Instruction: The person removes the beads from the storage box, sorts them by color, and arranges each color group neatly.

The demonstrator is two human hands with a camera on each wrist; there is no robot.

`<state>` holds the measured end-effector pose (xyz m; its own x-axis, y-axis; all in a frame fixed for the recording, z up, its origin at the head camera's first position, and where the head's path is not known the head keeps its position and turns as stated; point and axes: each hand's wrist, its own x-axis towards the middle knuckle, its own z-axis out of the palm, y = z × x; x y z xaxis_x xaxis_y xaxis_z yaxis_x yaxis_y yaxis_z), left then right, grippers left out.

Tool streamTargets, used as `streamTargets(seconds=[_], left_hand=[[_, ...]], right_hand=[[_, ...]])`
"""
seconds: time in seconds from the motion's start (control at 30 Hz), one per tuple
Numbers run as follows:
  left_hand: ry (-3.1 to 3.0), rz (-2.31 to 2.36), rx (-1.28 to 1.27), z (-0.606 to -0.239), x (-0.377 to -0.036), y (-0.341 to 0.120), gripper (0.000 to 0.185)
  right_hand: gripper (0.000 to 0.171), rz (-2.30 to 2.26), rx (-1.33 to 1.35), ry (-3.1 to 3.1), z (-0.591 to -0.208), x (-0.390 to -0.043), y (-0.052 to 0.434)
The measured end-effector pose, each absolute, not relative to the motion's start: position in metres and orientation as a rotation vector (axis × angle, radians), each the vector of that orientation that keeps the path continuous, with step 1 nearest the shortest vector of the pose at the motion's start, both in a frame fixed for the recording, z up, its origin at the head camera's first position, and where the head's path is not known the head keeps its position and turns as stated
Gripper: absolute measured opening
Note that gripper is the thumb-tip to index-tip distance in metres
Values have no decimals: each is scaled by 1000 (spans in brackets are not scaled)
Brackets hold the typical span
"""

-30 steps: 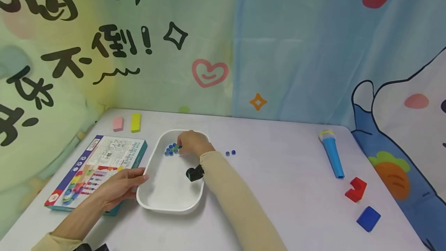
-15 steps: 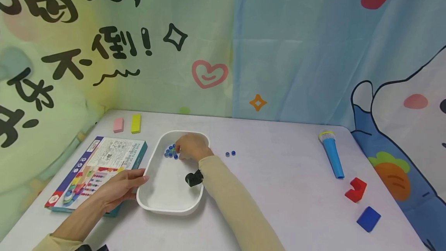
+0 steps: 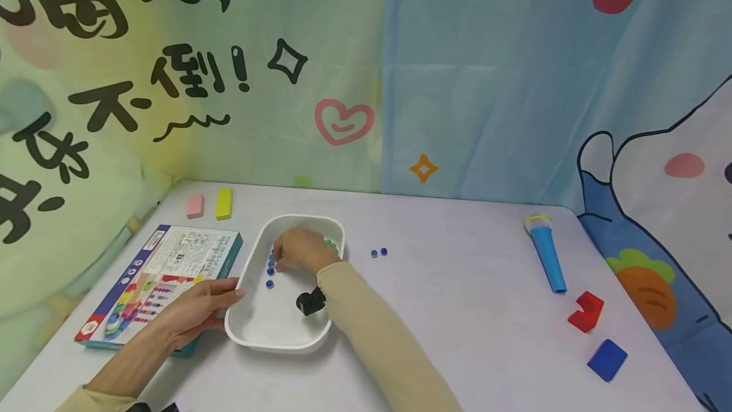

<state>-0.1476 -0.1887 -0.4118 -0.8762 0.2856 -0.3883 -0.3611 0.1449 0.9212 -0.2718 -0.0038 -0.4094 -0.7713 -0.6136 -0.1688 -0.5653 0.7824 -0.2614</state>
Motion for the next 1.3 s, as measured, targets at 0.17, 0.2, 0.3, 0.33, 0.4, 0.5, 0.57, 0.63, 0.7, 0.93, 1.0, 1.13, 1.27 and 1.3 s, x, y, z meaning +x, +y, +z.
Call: streamTargets(seconds=[0.17,0.2,0.3,0.33,0.4,0.5,0.57,0.63,0.7,0.93,1.0,1.13,1.27,1.3], left_hand=[[1949,1779,-78,-411,-147,-188,54],[1949,1780,-78,-411,-147,-188,53],[1949,1781,-68,-411,-147,-188,53],[1948,1783,-65,-411,-148,-188,53],[1948,1785,-59,-411,-148,-188,53],[1944,1785,-58,-412,-148,-188,53],[1947,1783,-66,-413,-148,-188,53],[1950,1779,-78,-413,-148,-188,53],[1960,1776,-99,-413,-148,-187,54],[1978,1766,-155,-413,-147,-185,53],[1981,1761,-155,-414,-147,-185,54],[1987,1753,-157,-414,-147,-185,54],[1992,1745,-159,-414,-147,-186,54],[1992,1745,-158,-414,-147,-186,54]], right_hand=[[16,-291,-885,2728,-410,-269,-7],[17,-294,-884,2727,-410,-269,-8],[18,-287,-906,2729,-410,-267,-11],[18,-280,-915,2732,-410,-266,-11],[18,-267,-937,2739,-409,-266,-12],[17,-279,-966,2738,-406,-265,-9],[17,-313,-998,2731,-400,-267,-4],[17,-391,-1033,2714,-391,-269,5],[17,-488,-1068,2692,-378,-271,18],[18,-778,-1041,2722,-349,-285,101],[19,-819,-957,2747,-352,-289,131],[20,-832,-730,2776,-373,-296,185],[19,-777,-609,2758,-399,-299,217],[19,-760,-601,2755,-405,-299,221]])
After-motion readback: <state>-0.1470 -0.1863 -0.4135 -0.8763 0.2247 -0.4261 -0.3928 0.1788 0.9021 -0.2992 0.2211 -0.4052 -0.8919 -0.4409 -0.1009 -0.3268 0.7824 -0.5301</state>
